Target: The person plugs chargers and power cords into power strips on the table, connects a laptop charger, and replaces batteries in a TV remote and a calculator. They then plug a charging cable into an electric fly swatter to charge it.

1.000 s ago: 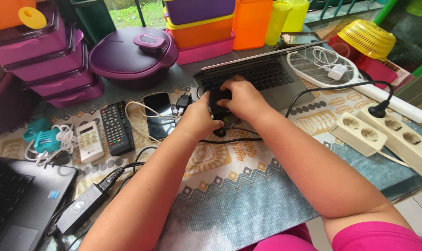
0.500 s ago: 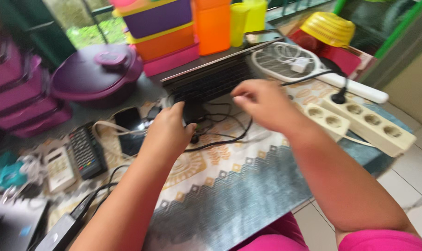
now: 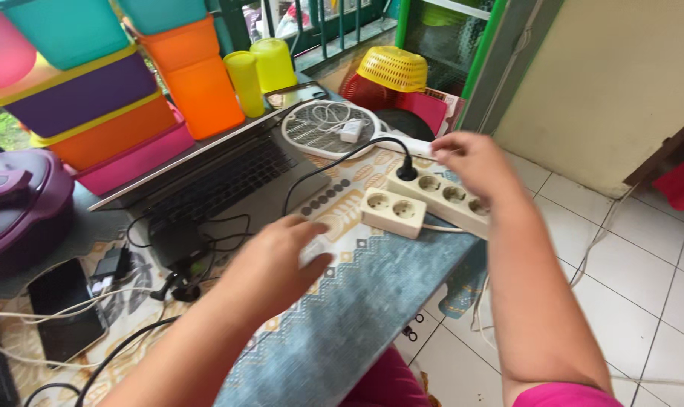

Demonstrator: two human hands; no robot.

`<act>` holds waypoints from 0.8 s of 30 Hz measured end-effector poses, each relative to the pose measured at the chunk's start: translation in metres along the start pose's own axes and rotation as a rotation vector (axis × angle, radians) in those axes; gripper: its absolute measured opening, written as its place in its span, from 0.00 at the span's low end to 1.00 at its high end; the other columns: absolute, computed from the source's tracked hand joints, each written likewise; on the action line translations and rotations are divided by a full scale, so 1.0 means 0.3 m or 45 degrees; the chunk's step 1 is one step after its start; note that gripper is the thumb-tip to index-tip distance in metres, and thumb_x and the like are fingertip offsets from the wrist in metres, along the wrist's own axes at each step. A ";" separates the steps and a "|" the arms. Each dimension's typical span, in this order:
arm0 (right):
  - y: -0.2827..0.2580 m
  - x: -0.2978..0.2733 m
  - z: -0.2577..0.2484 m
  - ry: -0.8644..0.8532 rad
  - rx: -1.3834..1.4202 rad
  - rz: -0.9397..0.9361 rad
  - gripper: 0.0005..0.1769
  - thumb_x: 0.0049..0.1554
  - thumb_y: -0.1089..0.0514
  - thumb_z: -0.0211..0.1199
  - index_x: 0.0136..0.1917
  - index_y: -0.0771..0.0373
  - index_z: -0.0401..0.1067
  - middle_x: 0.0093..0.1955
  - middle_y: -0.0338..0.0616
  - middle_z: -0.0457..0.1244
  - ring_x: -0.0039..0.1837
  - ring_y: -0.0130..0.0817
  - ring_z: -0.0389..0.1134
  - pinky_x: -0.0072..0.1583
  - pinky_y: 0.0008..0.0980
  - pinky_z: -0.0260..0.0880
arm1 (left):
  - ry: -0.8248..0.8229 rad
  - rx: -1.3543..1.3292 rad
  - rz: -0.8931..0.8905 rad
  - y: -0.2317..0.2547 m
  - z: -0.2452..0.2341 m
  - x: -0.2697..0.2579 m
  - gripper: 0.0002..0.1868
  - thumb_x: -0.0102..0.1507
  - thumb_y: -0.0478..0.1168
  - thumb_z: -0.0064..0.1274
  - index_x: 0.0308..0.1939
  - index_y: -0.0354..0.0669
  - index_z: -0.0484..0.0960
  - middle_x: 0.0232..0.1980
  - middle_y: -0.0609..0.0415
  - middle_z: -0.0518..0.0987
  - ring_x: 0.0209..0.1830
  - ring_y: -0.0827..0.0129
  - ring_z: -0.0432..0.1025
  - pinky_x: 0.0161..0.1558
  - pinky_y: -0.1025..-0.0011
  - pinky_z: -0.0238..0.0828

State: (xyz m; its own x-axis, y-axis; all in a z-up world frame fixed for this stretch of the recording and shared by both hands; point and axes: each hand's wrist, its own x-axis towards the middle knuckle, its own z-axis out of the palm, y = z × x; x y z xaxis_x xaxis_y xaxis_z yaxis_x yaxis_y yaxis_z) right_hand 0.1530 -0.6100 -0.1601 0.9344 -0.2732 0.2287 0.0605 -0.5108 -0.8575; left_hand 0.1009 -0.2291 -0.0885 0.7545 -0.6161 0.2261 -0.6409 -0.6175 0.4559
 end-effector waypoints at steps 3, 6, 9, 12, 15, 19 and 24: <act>0.026 0.043 0.064 -0.051 -0.172 0.153 0.17 0.56 0.56 0.67 0.59 0.57 0.78 0.49 0.42 0.72 0.50 0.31 0.72 0.50 0.36 0.72 | -0.047 -0.127 0.085 0.037 0.115 0.112 0.24 0.58 0.45 0.63 0.56 0.41 0.81 0.60 0.41 0.78 0.57 0.46 0.73 0.59 0.57 0.69; 0.019 0.070 0.106 -0.165 -0.214 0.150 0.18 0.54 0.56 0.68 0.59 0.56 0.78 0.48 0.44 0.73 0.48 0.32 0.73 0.49 0.36 0.72 | -0.062 -0.085 0.086 0.034 0.228 0.223 0.31 0.56 0.44 0.63 0.63 0.42 0.76 0.59 0.39 0.77 0.60 0.45 0.71 0.61 0.57 0.66; 0.008 0.082 0.142 -0.213 -0.437 0.071 0.17 0.53 0.54 0.70 0.56 0.58 0.79 0.48 0.46 0.73 0.47 0.36 0.74 0.51 0.36 0.72 | 0.040 -0.004 0.069 -0.001 0.340 0.334 0.35 0.54 0.45 0.64 0.63 0.36 0.74 0.63 0.37 0.74 0.62 0.43 0.68 0.62 0.56 0.64; 0.007 0.073 0.160 -0.117 -0.583 -0.141 0.17 0.50 0.52 0.74 0.52 0.61 0.80 0.48 0.50 0.71 0.49 0.44 0.73 0.53 0.39 0.71 | 0.093 -0.016 -0.037 -0.043 0.441 0.436 0.35 0.57 0.47 0.62 0.65 0.36 0.74 0.61 0.37 0.75 0.59 0.43 0.70 0.61 0.54 0.66; 0.015 0.051 0.176 0.009 -0.521 -0.238 0.19 0.48 0.53 0.75 0.51 0.62 0.79 0.48 0.51 0.70 0.50 0.49 0.71 0.53 0.42 0.70 | 0.107 -0.023 -0.073 -0.087 0.538 0.516 0.32 0.58 0.49 0.60 0.63 0.39 0.75 0.61 0.41 0.77 0.59 0.46 0.72 0.61 0.55 0.68; 0.019 0.048 0.192 0.016 -0.461 -0.210 0.16 0.50 0.55 0.72 0.51 0.62 0.78 0.48 0.51 0.70 0.50 0.50 0.71 0.53 0.42 0.71 | 0.123 -0.046 -0.038 -0.145 0.617 0.612 0.22 0.65 0.41 0.46 0.63 0.49 0.80 0.59 0.43 0.80 0.59 0.47 0.74 0.60 0.53 0.68; 0.015 0.048 0.192 0.040 -0.393 -0.262 0.15 0.51 0.55 0.72 0.51 0.61 0.78 0.47 0.52 0.70 0.50 0.51 0.71 0.52 0.43 0.70 | 0.019 0.011 -0.134 -0.159 0.617 0.645 0.20 0.65 0.44 0.46 0.59 0.58 0.83 0.56 0.45 0.82 0.58 0.49 0.75 0.61 0.54 0.68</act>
State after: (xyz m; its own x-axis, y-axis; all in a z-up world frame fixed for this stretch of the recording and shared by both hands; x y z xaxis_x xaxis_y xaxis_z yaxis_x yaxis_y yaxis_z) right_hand 0.1870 -0.5693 -0.1872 0.9021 -0.1617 0.4002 0.1328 -0.7783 -0.6137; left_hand 0.2513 -0.4094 -0.2257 0.8196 -0.5405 0.1904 -0.5594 -0.6825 0.4704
